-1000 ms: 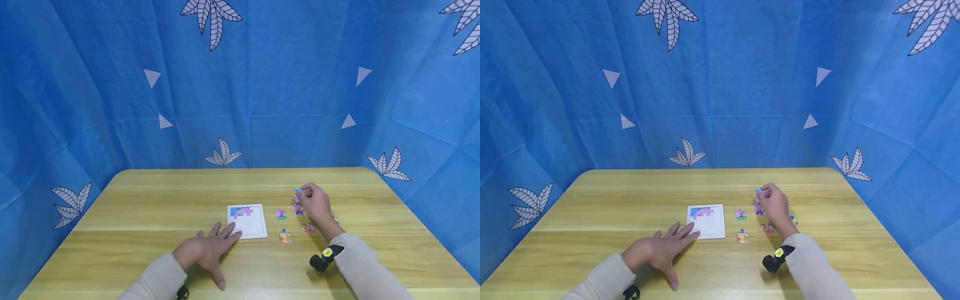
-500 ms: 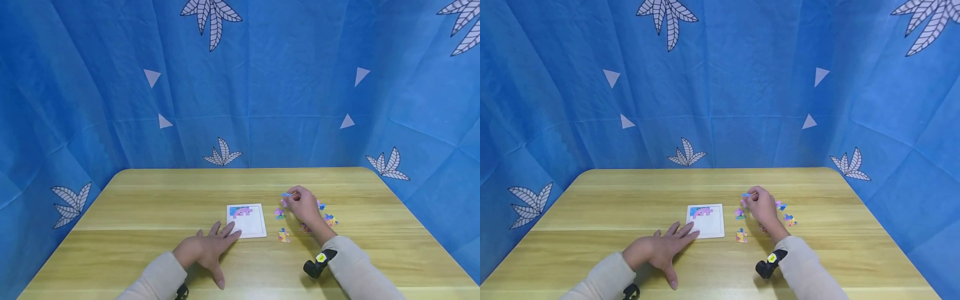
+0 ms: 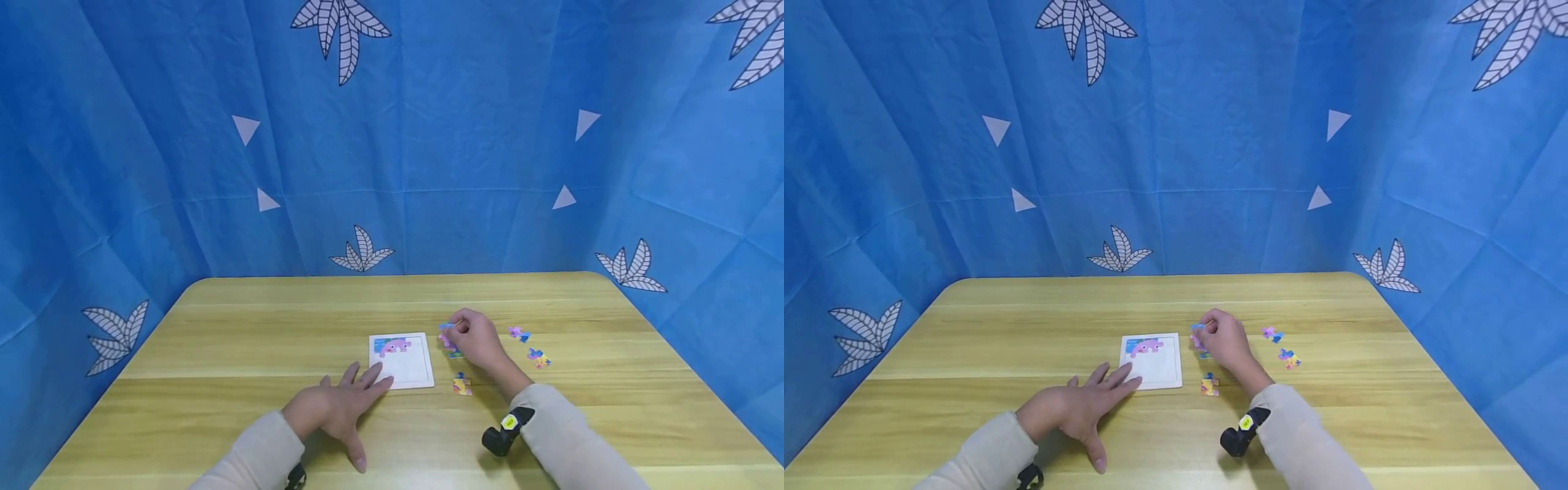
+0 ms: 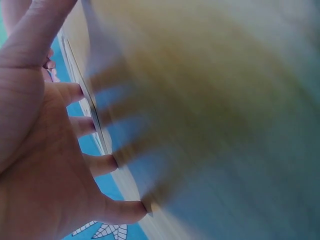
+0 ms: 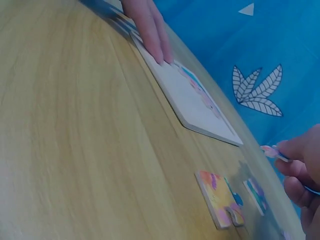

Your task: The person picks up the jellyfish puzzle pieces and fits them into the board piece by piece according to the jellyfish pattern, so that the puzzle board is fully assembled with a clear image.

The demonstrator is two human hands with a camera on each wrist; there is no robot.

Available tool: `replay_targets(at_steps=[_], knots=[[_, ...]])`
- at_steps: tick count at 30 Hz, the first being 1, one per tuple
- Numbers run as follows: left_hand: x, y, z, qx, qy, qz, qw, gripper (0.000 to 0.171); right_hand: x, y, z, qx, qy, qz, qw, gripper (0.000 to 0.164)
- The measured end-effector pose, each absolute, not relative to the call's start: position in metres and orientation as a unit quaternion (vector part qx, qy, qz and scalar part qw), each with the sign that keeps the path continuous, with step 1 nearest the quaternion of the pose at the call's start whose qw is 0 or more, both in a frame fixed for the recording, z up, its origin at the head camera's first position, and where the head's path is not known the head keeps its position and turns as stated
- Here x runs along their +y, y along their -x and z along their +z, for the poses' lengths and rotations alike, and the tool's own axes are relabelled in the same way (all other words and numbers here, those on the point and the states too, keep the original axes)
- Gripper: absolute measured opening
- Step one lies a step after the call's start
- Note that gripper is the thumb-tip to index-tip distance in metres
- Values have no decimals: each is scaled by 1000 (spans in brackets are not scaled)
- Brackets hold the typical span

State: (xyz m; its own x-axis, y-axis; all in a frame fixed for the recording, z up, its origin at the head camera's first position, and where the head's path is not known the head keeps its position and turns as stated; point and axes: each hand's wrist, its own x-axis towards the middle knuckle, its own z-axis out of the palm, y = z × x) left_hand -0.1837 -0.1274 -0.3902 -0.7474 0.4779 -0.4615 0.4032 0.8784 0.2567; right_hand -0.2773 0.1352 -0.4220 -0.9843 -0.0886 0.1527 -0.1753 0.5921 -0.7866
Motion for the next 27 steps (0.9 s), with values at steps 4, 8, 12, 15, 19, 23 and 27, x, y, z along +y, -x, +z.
replay_targets(at_steps=[4,8,12,15,19,23,27], knots=[[-128,183,-390,932,-238,71,266,126,130,277,-425,-891,-84,445,36,13],[-128,184,-391,931,-241,69,265,125,127,277,-426,-891,-87,444,26,15],[-128,184,-390,931,-242,70,265,125,124,277,-426,-893,-95,440,23,16],[-128,184,-390,931,-243,69,264,125,120,276,-425,-893,-98,439,21,15],[-128,184,-390,932,-243,66,261,125,116,276,-424,-890,-104,445,16,13],[-128,185,-390,932,-243,64,262,125,110,278,-426,-887,-118,445,21,10],[-128,185,-390,931,-243,62,264,125,105,279,-429,-887,-121,444,27,8]])
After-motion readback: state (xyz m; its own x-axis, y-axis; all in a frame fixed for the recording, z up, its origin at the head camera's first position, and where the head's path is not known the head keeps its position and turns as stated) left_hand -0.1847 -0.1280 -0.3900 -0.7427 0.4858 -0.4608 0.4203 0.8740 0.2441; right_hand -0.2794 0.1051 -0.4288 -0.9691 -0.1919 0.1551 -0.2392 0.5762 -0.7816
